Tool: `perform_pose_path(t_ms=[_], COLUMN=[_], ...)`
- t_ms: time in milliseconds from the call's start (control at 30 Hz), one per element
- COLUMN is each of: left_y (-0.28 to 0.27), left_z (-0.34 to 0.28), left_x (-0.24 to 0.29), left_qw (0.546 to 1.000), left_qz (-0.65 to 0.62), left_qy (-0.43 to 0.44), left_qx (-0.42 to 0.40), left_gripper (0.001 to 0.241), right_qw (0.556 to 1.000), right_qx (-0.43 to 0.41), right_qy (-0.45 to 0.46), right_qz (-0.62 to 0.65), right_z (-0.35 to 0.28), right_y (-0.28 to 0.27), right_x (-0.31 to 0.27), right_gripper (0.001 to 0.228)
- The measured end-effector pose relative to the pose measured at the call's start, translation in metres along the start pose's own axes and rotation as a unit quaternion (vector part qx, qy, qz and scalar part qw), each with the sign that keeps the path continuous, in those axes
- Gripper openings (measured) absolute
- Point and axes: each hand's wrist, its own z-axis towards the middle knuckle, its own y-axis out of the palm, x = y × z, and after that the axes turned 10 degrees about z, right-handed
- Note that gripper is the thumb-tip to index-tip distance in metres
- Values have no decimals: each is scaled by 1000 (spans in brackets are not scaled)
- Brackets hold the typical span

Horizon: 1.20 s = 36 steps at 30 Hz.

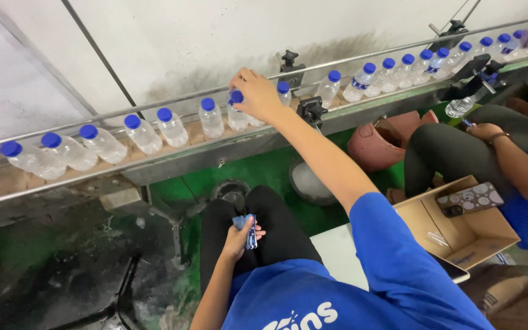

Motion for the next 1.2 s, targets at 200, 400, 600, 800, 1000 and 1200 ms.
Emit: perform_pose_path(t_ms=[200, 400, 600, 800, 1000, 1200], left_y=[-10, -8, -17, -1, -4, -19], left_z=[5, 25, 40, 8, 26, 53], left_x=[10, 2, -13, 22, 10, -10], left_qw=[999, 994, 995, 994, 979, 977], left_qz=[-26, -92, -87, -88, -161, -173], left_qy=[-10, -45, -46, -19, -44, -2], left_qx=[35, 40, 22, 55, 119, 126], left_gripper=[53, 41, 39, 17, 34, 29], right_qw=[983, 941, 940, 909, 856, 739], right_qx=[-177, -307, -306, 307, 62, -130], right_qy=[39, 140, 148, 91, 343, 151], right_qz=[18, 23, -5, 267, 382, 644], right_z=[10, 4, -2, -132, -293, -270], right_y=[20, 0, -26, 28, 195, 175], right_x=[53, 62, 60, -50, -72, -56], right_gripper=[43, 60, 83, 9, 25, 35])
